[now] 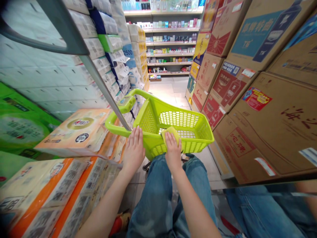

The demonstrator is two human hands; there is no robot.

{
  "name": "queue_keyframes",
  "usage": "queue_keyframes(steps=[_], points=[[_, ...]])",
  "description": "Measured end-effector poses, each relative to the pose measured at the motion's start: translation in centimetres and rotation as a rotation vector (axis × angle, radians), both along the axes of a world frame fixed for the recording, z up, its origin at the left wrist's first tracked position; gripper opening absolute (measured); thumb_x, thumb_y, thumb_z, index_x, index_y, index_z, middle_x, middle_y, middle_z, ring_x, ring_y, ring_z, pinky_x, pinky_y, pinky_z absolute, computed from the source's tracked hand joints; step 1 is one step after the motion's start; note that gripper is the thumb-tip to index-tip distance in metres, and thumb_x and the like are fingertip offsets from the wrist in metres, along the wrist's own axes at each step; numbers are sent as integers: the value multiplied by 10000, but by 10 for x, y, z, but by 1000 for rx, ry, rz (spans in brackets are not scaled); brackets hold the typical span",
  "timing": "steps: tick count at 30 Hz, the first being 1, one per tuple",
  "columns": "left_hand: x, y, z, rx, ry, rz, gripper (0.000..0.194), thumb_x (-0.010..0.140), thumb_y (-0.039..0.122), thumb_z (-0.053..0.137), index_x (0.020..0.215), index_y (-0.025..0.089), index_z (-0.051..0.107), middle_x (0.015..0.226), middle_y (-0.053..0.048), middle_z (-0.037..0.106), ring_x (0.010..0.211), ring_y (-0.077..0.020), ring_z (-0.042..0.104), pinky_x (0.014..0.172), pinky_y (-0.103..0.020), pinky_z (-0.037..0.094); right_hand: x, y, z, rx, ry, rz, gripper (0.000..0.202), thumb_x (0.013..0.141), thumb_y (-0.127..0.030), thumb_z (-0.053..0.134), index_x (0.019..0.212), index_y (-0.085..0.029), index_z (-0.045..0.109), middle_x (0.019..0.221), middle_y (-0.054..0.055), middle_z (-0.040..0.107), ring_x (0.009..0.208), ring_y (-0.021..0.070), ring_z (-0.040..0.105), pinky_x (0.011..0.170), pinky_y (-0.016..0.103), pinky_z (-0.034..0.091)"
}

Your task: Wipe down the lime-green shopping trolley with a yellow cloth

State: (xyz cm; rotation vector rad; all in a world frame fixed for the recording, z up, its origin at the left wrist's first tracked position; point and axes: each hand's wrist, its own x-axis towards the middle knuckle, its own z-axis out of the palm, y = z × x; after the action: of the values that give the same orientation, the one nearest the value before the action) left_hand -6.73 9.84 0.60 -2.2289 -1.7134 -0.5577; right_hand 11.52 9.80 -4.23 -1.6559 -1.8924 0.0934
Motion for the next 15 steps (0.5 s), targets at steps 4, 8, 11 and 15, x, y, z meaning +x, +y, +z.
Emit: queue_keyframes(steps=[4, 8, 11, 15], points=[[1, -1, 0, 4, -18, -3, 767, 821, 55, 405, 1543, 52, 145, 1611, -187, 234, 1515, -263, 117, 1211, -480, 248, 50, -5, -24, 35, -35, -150, 902, 644, 27, 383, 1510, -221, 338, 1517, 59, 447, 1449, 186, 305, 1215, 507, 126], [-1, -1, -1, 3, -16, -4, 779, 819, 53, 407, 1547, 59, 129, 1613, -187, 227, 1516, -261, 114, 1212, -479, 245, 39, -5, -24, 34, 22, -234, 927, 630, 8, 385, 1525, -221, 307, 1532, 63, 425, 1460, 207, 275, 1205, 545, 124], [-1, -1, 0, -2, -3, -3, 765, 823, 50, 403, 1543, 53, 143, 1612, -187, 228, 1517, -253, 106, 1214, -469, 242, -9, 0, -4, -13, 111, -164, 932, 608, 17, 378, 1512, -206, 347, 1533, 59, 427, 1464, 215, 267, 1208, 537, 88], [-1, 0, 0, 2, 14, 14, 675, 869, 69, 367, 1526, 43, 213, 1599, -190, 264, 1515, -249, 125, 1208, -461, 262, -75, 5, 33, -71, 110, 78, 893, 648, 32, 368, 1507, -208, 358, 1549, 42, 405, 1464, 194, 270, 1209, 500, 91]])
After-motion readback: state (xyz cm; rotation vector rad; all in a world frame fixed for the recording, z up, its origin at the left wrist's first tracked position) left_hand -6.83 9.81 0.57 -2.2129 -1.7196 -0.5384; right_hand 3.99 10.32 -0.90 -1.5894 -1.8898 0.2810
